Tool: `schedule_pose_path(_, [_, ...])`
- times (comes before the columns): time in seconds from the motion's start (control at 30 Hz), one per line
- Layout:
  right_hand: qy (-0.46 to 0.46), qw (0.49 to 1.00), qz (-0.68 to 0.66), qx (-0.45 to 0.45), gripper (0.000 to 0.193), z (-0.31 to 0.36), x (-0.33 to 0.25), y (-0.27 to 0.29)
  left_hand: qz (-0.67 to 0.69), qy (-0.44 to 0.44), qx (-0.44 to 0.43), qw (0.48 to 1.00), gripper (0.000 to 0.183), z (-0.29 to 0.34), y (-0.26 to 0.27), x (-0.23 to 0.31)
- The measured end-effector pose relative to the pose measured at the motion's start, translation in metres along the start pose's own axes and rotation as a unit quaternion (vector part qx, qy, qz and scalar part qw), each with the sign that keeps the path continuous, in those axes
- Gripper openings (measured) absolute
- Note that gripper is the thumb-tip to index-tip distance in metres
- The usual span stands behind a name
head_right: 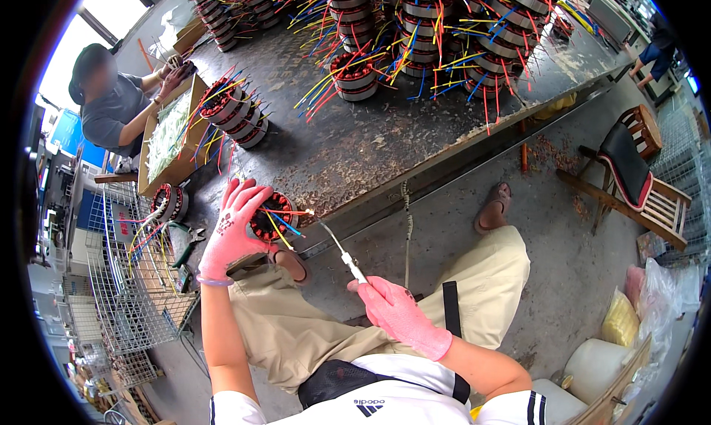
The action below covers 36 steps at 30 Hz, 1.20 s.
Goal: The person uses a lighter to heat the ends of wires on several copper coils to strip or seal the insulation, handling one coil at a time before setting it on a workbench.
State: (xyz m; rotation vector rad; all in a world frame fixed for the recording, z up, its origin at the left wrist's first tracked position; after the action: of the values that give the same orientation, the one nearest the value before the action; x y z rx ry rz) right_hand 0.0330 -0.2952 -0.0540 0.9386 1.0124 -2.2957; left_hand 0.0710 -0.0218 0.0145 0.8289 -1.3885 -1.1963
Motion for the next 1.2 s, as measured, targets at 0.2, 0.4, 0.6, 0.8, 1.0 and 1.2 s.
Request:
schedule_pose_path(0.2, [0.008, 1.0, 0.007, 0.001, 0.03, -0.001, 0.004, 0.003, 0.005, -0.005, 0.004, 1.0, 0.1, -0.001, 0.002, 0.003])
schedule_pose_path(0.4, [-0.001, 1.0, 0.01, -0.001, 0.03, 0.001, -0.003, -0.002, 0.01, -0.003, 0.004, 1.0, 0.099, 0.001, 0.002, 0.002])
schedule_pose_path(0.6, [0.008, 1.0, 0.008, 0.001, 0.03, 0.001, 0.001, 0.002, 0.011, -0.003, -0.006, 1.0, 0.1, 0.001, 0.001, 0.0])
schedule_pose_path(0.8, [0.007, 1.0, 0.009, -0.002, 0.029, 0.002, -0.002, -0.001, 0.006, -0.002, -0.008, 1.0, 0.1, 0.0, 0.001, 0.0])
schedule_pose_path(1.0, [0.021, 1.0, -0.001, -0.003, 0.029, -0.002, 0.007, 0.003, 0.01, 0.0, -0.011, 1.0, 0.099, -0.001, 0.001, 0.001])
schedule_pose_path(1.2, [0.016, 1.0, 0.002, -0.002, 0.031, -0.001, 0.005, 0.003, 0.006, -0.004, -0.011, 1.0, 0.099, 0.0, 0.0, -0.001])
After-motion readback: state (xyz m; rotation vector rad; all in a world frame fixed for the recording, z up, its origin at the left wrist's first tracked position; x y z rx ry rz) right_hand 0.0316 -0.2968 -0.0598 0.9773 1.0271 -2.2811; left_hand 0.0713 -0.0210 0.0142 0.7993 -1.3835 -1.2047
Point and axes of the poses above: each hand's wrist, its own z-axis away from the middle knuckle, its own y-axis out of the back of the hand, x = y × z, the point moved 7 cm from there along -z, towards the middle knuckle, and after that the axes turned 13 degrees about -x, right-handed, at the moved point
